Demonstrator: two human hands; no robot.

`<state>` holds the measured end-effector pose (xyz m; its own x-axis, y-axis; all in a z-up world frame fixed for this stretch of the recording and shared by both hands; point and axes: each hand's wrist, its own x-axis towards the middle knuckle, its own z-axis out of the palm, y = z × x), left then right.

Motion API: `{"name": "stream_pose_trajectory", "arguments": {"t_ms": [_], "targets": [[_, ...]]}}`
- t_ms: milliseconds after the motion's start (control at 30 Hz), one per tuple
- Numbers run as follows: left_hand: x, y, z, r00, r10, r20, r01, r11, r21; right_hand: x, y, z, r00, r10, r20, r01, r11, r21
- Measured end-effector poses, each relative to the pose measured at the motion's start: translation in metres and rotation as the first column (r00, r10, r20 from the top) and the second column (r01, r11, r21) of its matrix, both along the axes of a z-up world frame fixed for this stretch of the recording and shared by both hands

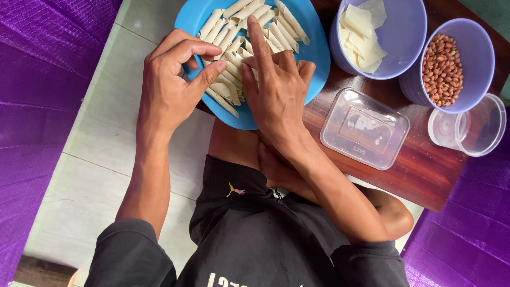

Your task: The person sits on the floor and repeatedly places a square wrapper on a plastic lid, adds a peanut, and rolls it into a cylinder. The finished rolls are placed on a blue plate.

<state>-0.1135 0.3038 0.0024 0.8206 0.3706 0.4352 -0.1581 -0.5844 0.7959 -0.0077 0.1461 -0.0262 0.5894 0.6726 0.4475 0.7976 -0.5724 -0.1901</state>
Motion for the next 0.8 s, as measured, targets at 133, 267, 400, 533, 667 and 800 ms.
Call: {"name": "stream_pose_trajectory", "arguments": {"t_ms": [133, 267, 400, 533, 667, 800], "targets": [[0.0, 0.0, 0.001, 1.0, 0.0, 0.001, 0.0, 1.0, 0.011, 0.002, -0.002, -0.005, 1.0, 0.009, 0.003, -0.009, 1.0, 0.022], [0.001, -0.001, 0.002, 1.0, 0.005, 0.001, -0.005, 1.0, 0.016, 0.003, -0.002, -0.003, 0.999, 0.027, -0.025, -0.025, 0.999, 0.048], [0.001, -0.001, 0.003, 1.0, -0.004, 0.006, 0.004, 1.0, 0.023, 0.005, -0.003, -0.008, 0.998, 0.044, -0.046, -0.042, 0.998, 0.053], [0.002, -0.002, 0.006, 1.0, -0.006, 0.007, 0.006, 1.0, 0.022, 0.008, -0.006, -0.008, 0.996, 0.058, -0.074, -0.053, 0.996, 0.069], [0.002, -0.004, 0.008, 1.0, -0.003, 0.008, 0.003, 1.0, 0.019, 0.007, -0.008, -0.003, 0.992, 0.072, -0.104, -0.061, 0.993, 0.106], [0.004, -0.004, 0.01, 1.0, -0.012, 0.011, 0.012, 1.0, 0.009, 0.007, -0.012, 0.006, 0.99, 0.073, -0.125, -0.059, 0.992, 0.115]]}}
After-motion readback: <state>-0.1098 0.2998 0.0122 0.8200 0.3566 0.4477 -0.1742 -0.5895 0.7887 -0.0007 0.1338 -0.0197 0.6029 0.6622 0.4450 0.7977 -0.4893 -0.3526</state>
